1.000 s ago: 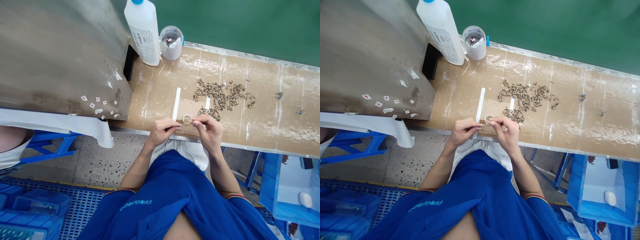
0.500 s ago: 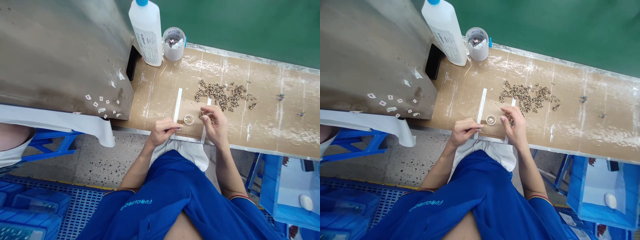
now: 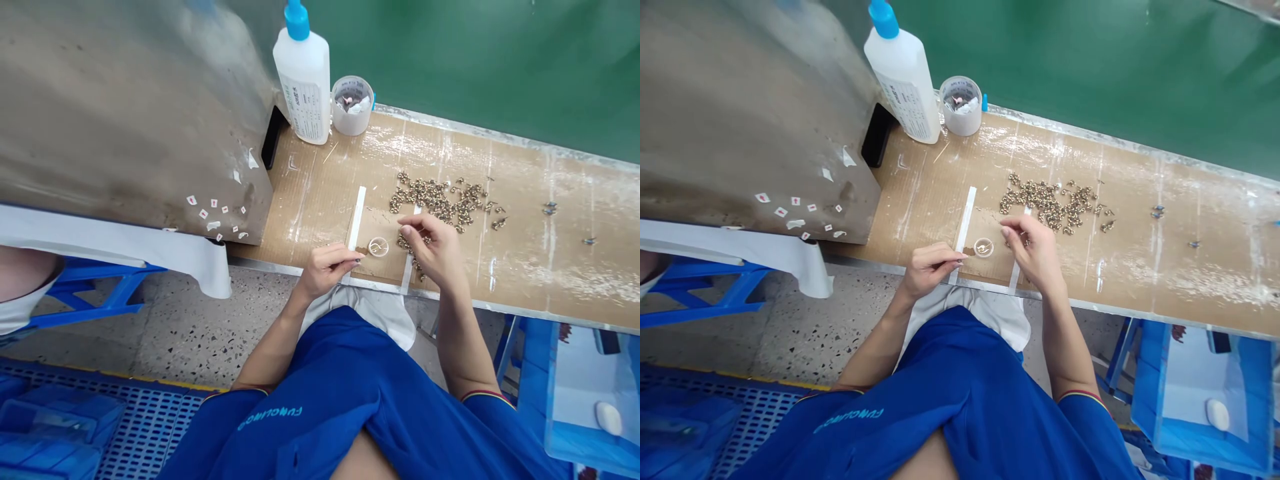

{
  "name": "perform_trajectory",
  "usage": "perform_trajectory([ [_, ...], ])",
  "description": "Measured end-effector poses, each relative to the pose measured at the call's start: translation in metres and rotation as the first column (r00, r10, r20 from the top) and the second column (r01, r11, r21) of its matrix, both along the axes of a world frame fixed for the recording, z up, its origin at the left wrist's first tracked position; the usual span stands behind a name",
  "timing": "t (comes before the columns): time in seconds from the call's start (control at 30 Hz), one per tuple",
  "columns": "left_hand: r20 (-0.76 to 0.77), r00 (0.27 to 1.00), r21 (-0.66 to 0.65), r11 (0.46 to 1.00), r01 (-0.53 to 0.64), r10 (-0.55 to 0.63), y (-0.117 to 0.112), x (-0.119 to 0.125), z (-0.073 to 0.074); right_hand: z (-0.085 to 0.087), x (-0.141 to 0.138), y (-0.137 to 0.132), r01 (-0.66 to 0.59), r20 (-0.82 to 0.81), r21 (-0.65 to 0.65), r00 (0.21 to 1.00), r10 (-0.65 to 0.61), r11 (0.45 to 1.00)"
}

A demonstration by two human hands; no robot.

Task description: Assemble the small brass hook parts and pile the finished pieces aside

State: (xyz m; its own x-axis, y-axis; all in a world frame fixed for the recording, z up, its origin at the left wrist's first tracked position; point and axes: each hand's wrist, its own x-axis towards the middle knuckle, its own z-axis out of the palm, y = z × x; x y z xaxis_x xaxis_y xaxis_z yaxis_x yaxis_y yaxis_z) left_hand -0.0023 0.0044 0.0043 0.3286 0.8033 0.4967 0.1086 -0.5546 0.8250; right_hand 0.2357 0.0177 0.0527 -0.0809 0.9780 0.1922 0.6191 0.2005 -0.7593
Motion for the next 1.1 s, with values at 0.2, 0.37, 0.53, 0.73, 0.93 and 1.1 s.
perform_trajectory([
  [0.2, -0.056, 0.998, -0.042, 0.999, -0.005, 0.002, -0.001, -0.001, -0.001, -0.01, -0.014, -0.025, -0.011, -0.106, -0.091, 0.994, 0.001, 0.996],
  [0.37, -0.048, 0.999, -0.025, 1.0, 0.004, -0.005, -0.001, -0.001, -0.001, -0.018, -0.021, -0.026, 0.013, -0.118, -0.012, 0.993, -0.014, 1.0],
  [0.53, -0.06, 0.998, -0.037, 0.999, -0.011, 0.009, -0.002, -0.001, -0.001, -0.021, -0.017, -0.026, 0.088, -0.168, -0.072, 0.981, -0.099, 0.994],
  [0.73, -0.084, 0.996, -0.061, 0.998, -0.012, 0.007, -0.002, 0.0, 0.0, -0.017, -0.02, -0.028, 0.007, -0.128, 0.02, 0.992, -0.004, 1.0],
  [0.93, -0.092, 0.996, -0.054, 0.998, -0.015, 0.01, -0.001, 0.0, 0.003, -0.017, -0.03, -0.025, -0.078, 0.072, 0.184, 0.995, 0.065, 0.98],
  [1.1, -0.12, 0.993, -0.081, 0.996, -0.023, 0.013, -0.001, 0.0, 0.003, -0.016, -0.032, -0.02, -0.106, 0.17, 0.206, 0.983, 0.071, 0.973],
])
